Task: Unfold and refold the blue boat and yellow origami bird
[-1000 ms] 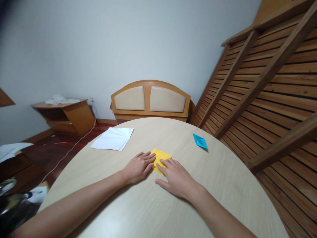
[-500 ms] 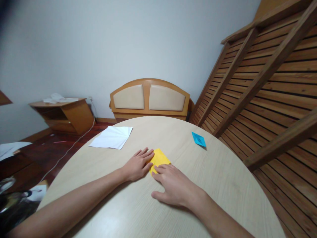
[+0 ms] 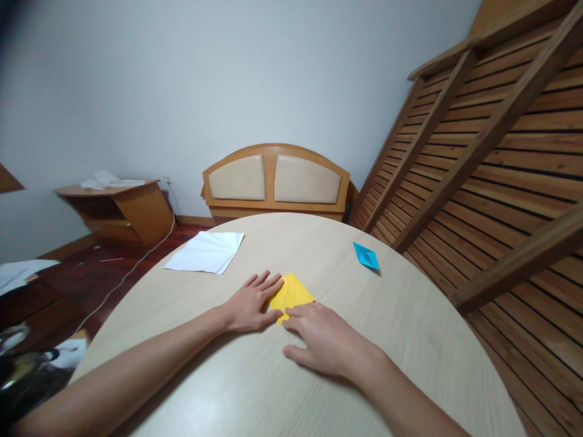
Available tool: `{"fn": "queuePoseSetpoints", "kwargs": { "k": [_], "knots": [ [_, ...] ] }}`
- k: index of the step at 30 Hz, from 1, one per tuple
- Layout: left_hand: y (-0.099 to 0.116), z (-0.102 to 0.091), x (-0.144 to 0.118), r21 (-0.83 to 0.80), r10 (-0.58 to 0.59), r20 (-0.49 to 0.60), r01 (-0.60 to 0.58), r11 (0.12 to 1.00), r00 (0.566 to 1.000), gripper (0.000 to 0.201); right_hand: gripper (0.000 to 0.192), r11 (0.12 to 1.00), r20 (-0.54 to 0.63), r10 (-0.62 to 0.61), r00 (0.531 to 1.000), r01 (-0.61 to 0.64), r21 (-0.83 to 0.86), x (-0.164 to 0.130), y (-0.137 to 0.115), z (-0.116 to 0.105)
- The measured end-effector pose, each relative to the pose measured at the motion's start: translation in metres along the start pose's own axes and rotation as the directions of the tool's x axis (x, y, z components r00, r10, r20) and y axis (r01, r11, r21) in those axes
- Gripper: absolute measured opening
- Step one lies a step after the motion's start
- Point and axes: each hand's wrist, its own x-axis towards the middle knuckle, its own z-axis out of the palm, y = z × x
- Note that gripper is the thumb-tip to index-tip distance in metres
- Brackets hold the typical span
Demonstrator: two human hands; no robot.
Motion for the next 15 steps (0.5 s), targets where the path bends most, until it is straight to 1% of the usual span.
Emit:
{"fn": "queuePoseSetpoints", "kwargs": {
  "k": [3,5,7,9,11,15],
  "knots": [
    [0.002,-0.001,-0.001,0.025,0.012,0.007,-0.012,1.000,1.000,0.080,0.027,1.000,-0.018,0.004,1.000,-0.004,-0.018,0.001,0.012,-0.003],
    [0.004,-0.001,-0.001,0.033,0.048,-0.003,-0.047,0.998,0.999,0.078,0.029,0.998,-0.081,0.031,0.996,-0.036,-0.056,0.000,0.024,-0.005],
    [0.005,-0.002,-0.001,0.027,0.099,0.001,-0.099,0.995,0.995,0.074,0.035,0.994,-0.126,0.068,0.990,-0.079,-0.077,-0.002,0.036,-0.007],
    [0.006,-0.003,-0.002,0.005,0.143,0.023,-0.144,0.990,0.989,0.070,0.044,0.991,-0.127,0.097,0.987,-0.107,-0.076,-0.004,0.046,-0.007],
    [0.006,-0.004,-0.002,-0.019,0.180,0.047,-0.179,0.984,0.983,0.067,0.049,0.992,-0.105,0.098,0.990,-0.105,-0.064,-0.006,0.051,-0.007],
    [0.007,-0.006,-0.003,-0.026,0.257,0.047,-0.256,0.966,0.965,0.064,0.051,0.998,-0.086,0.053,0.995,-0.056,-0.029,-0.005,0.052,-0.006]
  ]
}}
